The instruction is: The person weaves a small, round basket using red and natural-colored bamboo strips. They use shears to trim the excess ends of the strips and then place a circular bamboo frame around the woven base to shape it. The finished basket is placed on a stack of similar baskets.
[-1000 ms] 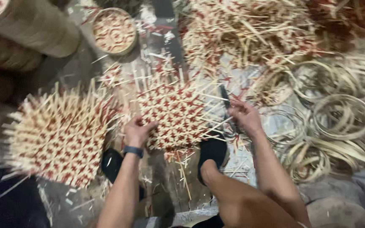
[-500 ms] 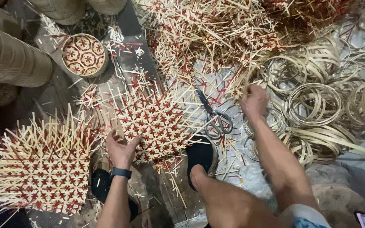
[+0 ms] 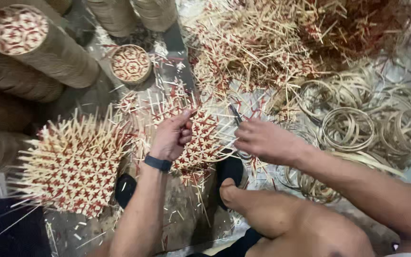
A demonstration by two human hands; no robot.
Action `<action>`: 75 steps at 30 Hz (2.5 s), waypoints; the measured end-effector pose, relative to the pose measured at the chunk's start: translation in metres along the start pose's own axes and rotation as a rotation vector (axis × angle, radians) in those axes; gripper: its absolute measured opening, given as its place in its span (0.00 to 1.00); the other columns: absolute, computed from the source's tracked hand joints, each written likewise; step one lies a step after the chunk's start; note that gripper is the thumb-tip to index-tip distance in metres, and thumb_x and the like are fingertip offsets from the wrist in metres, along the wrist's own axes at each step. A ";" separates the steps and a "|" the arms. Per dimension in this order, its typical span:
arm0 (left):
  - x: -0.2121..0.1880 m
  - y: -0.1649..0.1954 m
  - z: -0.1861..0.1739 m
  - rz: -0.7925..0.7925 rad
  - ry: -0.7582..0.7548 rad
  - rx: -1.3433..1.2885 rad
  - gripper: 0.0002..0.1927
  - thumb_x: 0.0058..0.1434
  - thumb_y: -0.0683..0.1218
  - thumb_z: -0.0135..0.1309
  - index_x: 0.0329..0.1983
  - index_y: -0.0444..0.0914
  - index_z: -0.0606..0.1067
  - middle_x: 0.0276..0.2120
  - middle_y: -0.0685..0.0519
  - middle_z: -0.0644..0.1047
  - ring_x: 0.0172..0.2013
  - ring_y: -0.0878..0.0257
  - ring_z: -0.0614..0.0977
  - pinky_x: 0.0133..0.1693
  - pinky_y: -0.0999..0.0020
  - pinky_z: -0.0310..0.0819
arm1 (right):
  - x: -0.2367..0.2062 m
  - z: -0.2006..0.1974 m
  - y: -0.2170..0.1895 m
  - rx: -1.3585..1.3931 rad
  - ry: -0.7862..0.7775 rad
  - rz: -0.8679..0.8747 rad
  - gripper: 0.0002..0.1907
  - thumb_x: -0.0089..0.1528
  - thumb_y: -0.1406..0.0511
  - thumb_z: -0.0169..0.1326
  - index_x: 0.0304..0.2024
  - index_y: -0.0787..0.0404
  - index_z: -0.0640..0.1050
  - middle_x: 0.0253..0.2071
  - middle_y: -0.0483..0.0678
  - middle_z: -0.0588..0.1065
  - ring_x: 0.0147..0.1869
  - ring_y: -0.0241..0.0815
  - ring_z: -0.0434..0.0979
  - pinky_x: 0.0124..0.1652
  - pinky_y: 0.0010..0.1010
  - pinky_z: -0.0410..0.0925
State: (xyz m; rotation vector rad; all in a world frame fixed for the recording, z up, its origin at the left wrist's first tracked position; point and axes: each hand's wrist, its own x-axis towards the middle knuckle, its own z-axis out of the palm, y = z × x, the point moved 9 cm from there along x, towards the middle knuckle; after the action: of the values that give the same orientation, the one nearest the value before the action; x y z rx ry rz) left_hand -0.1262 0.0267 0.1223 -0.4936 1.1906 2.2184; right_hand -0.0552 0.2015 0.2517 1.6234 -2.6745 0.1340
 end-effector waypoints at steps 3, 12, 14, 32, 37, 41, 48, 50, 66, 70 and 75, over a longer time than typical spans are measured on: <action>-0.016 -0.001 0.002 0.094 -0.002 -0.007 0.14 0.67 0.49 0.59 0.48 0.34 0.79 0.23 0.61 0.69 0.20 0.73 0.63 0.20 0.78 0.54 | 0.003 -0.047 0.032 0.400 0.345 0.252 0.23 0.53 0.73 0.57 0.53 0.66 0.75 0.52 0.55 0.73 0.54 0.51 0.76 0.51 0.37 0.75; -0.062 -0.013 0.015 0.068 0.063 -0.007 0.16 0.63 0.56 0.56 0.34 0.39 0.77 0.24 0.57 0.74 0.23 0.70 0.74 0.24 0.73 0.67 | 0.052 -0.055 0.010 0.402 0.403 0.201 0.06 0.61 0.68 0.62 0.39 0.63 0.80 0.35 0.49 0.75 0.38 0.46 0.78 0.36 0.36 0.73; -0.062 -0.009 0.024 0.001 0.024 0.061 0.25 0.63 0.66 0.48 0.26 0.41 0.73 0.21 0.57 0.73 0.21 0.68 0.73 0.22 0.72 0.64 | 0.064 -0.057 -0.009 0.392 0.377 0.098 0.07 0.59 0.70 0.59 0.41 0.62 0.81 0.36 0.50 0.74 0.39 0.45 0.77 0.34 0.32 0.73; -0.038 -0.010 -0.019 0.232 -0.018 -0.313 0.21 0.70 0.61 0.46 0.42 0.41 0.78 0.20 0.61 0.68 0.18 0.71 0.62 0.19 0.74 0.54 | 0.075 0.023 0.054 1.083 0.531 0.896 0.15 0.60 0.57 0.58 0.42 0.60 0.79 0.33 0.45 0.78 0.38 0.41 0.80 0.36 0.32 0.75; -0.040 0.016 -0.050 0.273 -0.050 -0.644 0.16 0.68 0.51 0.49 0.44 0.33 0.78 0.22 0.59 0.71 0.25 0.69 0.70 0.28 0.73 0.65 | 0.064 0.086 0.044 2.020 0.580 0.870 0.24 0.64 0.52 0.54 0.41 0.69 0.77 0.27 0.47 0.74 0.31 0.43 0.76 0.33 0.34 0.74; -0.040 0.021 -0.057 0.158 -0.026 -0.279 0.13 0.65 0.49 0.53 0.36 0.34 0.77 0.20 0.57 0.74 0.20 0.70 0.69 0.21 0.75 0.60 | 0.060 0.120 0.042 2.064 0.505 0.883 0.18 0.65 0.54 0.58 0.35 0.64 0.77 0.24 0.42 0.69 0.25 0.34 0.66 0.25 0.25 0.62; -0.030 0.000 -0.070 0.021 0.117 -0.093 0.17 0.65 0.47 0.59 0.21 0.41 0.71 0.11 0.63 0.64 0.10 0.73 0.56 0.13 0.76 0.43 | 0.075 0.149 0.032 2.182 0.406 0.940 0.24 0.63 0.56 0.61 0.19 0.49 0.63 0.15 0.34 0.55 0.17 0.27 0.50 0.15 0.22 0.46; -0.029 -0.004 -0.073 -0.002 0.109 -0.087 0.17 0.64 0.47 0.59 0.20 0.41 0.71 0.11 0.63 0.62 0.10 0.73 0.55 0.12 0.75 0.43 | 0.077 0.150 0.029 2.190 0.386 0.918 0.24 0.64 0.56 0.60 0.19 0.50 0.64 0.15 0.34 0.56 0.17 0.28 0.50 0.16 0.22 0.46; 0.027 -0.063 -0.190 0.494 0.698 0.660 0.09 0.52 0.44 0.65 0.34 0.35 0.83 0.28 0.51 0.83 0.28 0.64 0.83 0.34 0.70 0.78 | 0.020 0.235 0.071 0.873 0.344 1.311 0.11 0.56 0.63 0.66 0.39 0.62 0.85 0.31 0.51 0.82 0.33 0.41 0.82 0.38 0.33 0.74; 0.030 -0.069 -0.195 0.505 0.762 0.936 0.08 0.50 0.43 0.66 0.33 0.37 0.84 0.29 0.48 0.84 0.30 0.59 0.85 0.38 0.65 0.79 | 0.021 0.251 0.065 0.775 0.459 1.291 0.10 0.55 0.64 0.65 0.38 0.61 0.86 0.35 0.52 0.83 0.37 0.44 0.84 0.42 0.34 0.74; 0.024 -0.069 -0.199 0.419 0.786 0.953 0.10 0.50 0.44 0.67 0.36 0.38 0.85 0.29 0.47 0.84 0.30 0.58 0.86 0.39 0.65 0.79 | 0.017 0.261 0.061 0.785 0.452 1.279 0.11 0.57 0.62 0.64 0.40 0.60 0.85 0.35 0.54 0.83 0.38 0.47 0.84 0.43 0.34 0.74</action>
State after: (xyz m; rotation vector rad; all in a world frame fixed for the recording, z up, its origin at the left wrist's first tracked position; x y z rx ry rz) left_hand -0.0903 -0.1031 -0.0415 -0.7530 2.7349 1.4272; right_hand -0.1080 0.1936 -0.0119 -0.4213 -2.8433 1.4123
